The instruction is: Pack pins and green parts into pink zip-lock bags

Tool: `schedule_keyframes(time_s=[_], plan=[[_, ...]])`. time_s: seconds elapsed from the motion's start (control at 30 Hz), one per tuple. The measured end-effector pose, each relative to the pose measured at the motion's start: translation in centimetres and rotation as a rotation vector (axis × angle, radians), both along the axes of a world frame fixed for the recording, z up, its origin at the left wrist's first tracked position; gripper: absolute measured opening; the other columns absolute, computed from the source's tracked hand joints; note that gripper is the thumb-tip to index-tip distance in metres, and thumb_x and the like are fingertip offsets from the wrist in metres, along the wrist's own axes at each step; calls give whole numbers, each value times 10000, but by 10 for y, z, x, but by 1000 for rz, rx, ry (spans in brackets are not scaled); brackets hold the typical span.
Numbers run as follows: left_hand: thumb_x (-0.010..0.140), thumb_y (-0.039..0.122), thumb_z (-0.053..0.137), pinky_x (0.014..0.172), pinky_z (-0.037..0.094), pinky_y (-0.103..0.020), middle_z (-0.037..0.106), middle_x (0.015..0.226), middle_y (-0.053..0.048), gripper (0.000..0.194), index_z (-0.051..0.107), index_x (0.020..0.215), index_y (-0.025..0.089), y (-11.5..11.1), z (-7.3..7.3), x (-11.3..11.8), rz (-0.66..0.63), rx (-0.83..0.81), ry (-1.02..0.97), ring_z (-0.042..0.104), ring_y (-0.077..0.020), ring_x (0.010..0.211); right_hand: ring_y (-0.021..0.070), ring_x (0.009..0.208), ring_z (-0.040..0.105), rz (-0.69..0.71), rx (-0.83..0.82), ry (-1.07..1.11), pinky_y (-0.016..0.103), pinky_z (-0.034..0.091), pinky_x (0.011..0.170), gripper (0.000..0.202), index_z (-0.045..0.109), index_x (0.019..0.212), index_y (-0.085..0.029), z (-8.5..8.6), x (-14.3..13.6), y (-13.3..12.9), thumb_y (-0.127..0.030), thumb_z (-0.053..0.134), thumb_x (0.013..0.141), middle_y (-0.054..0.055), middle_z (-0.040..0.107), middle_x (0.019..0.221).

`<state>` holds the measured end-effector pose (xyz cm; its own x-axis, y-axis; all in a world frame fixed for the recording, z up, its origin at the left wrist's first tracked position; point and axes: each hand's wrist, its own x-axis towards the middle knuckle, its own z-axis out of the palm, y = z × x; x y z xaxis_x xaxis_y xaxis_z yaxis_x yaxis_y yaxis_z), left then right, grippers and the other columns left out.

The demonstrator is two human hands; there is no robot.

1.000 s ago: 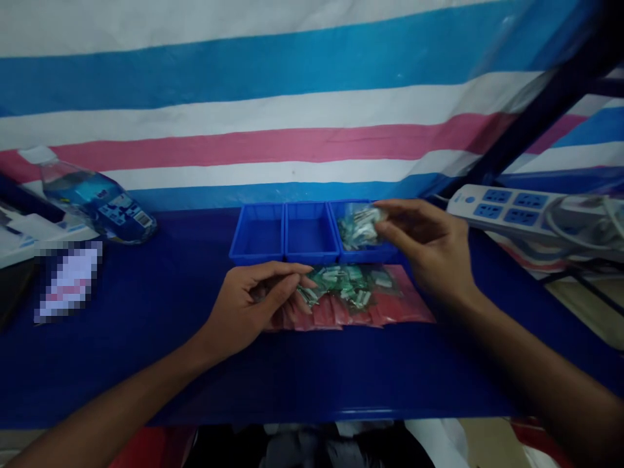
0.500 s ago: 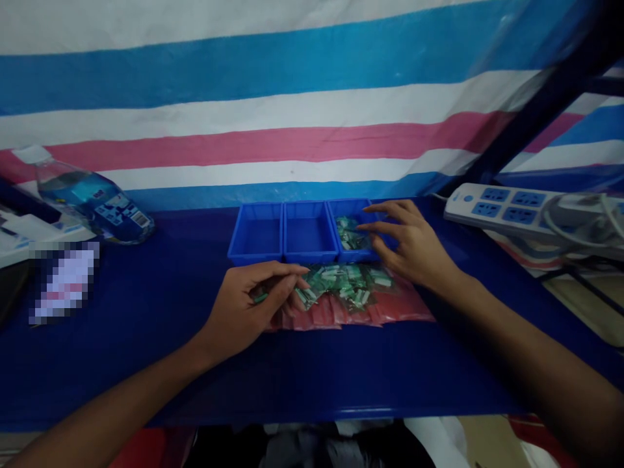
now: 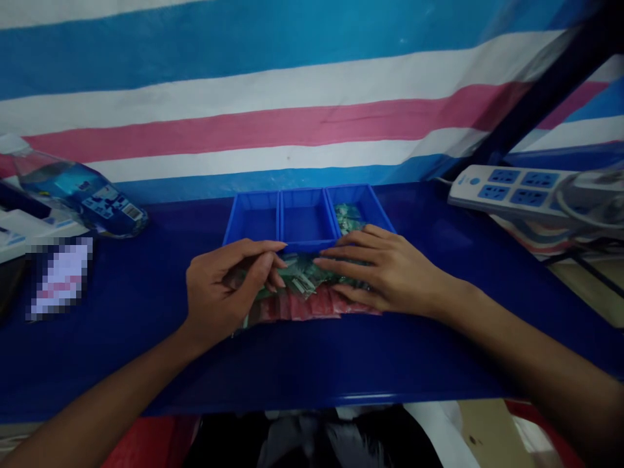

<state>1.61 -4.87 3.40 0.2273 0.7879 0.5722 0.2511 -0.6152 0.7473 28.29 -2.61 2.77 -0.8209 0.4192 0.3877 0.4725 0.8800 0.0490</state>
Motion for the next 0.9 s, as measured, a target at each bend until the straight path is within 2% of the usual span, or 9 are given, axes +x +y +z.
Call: schedule_keyframes(time_s=[0.17, 0.27, 0.4, 0.47, 0.53, 0.63, 0.73, 0.83, 0.9], plan=[[929, 169, 592, 590, 611, -265, 723, 811, 0, 210, 728, 1071, 241, -1, -1, 1, -10, 18, 37, 692, -121, 637, 225, 936, 690, -65, -7, -43, 378, 536, 785, 380, 564, 1363, -137, -4, 0, -1, -191, 490, 994, 101, 748, 1034], [932, 147, 577, 593, 609, -264, 724, 823, 4, 238, 720, 1089, 254, 0, -3, 0, -17, 47, 72, 690, -119, 647, 214, 822, 694, -71, 38, -3, 356, 535, 707, 356, 604, 1316, -136, 1, 6, -1, -161, 523, 970, 94, 754, 952], [885, 78, 618, 695, 619, -260, 729, 934, -11, 334, 698, 1148, 269, 4, -10, 0, 22, 250, 187, 705, -132, 779, 167, 706, 682, -226, 68, 335, 304, 538, 643, 259, 700, 1162, -219, 9, 6, -6, -179, 613, 921, 32, 751, 859], [858, 59, 649, 754, 619, -275, 714, 1091, -37, 400, 676, 1193, 276, 6, -14, 2, 55, 417, 274, 703, -162, 914, 152, 675, 698, -340, -82, 604, 278, 564, 623, 185, 731, 1053, -225, 12, -2, -12, -183, 658, 889, 14, 756, 856], [857, 57, 654, 778, 621, -296, 665, 1239, -71, 429, 653, 1232, 264, 8, -17, 4, 58, 517, 339, 679, -198, 1034, 158, 636, 717, -390, -395, 828, 269, 592, 594, 128, 735, 985, -221, 13, -14, -20, -200, 687, 869, -3, 757, 791], [862, 75, 663, 821, 620, -336, 650, 1277, -87, 412, 651, 1234, 250, 8, -18, 5, 27, 531, 377, 667, -216, 1077, 192, 661, 746, -313, -845, 1006, 295, 633, 614, 119, 725, 982, -225, 13, -30, -30, -216, 694, 868, -8, 757, 753], [855, 80, 677, 819, 616, -323, 718, 1141, -34, 373, 685, 1174, 273, 7, -14, 3, 64, 527, 346, 700, -183, 976, 205, 758, 759, -172, -1046, 1044, 333, 654, 694, 135, 713, 1024, -235, 12, -36, -34, -237, 659, 901, 12, 768, 892], [851, 123, 701, 730, 618, -265, 755, 934, 25, 213, 738, 1005, 265, 5, -8, 1, 155, 376, 255, 719, -144, 810, 201, 832, 746, -87, -987, 990, 365, 653, 744, 257, 661, 1188, -253, 9, -33, -34, -232, 605, 939, 31, 747, 987], [873, 178, 688, 648, 613, -241, 743, 794, 35, 82, 739, 902, 235, 5, -5, 1, 151, 137, 167, 710, -129, 688, 197, 877, 723, -101, -708, 915, 365, 644, 752, 392, 610, 1290, -280, 7, -30, -32, -186, 635, 910, 39, 713, 1046]])
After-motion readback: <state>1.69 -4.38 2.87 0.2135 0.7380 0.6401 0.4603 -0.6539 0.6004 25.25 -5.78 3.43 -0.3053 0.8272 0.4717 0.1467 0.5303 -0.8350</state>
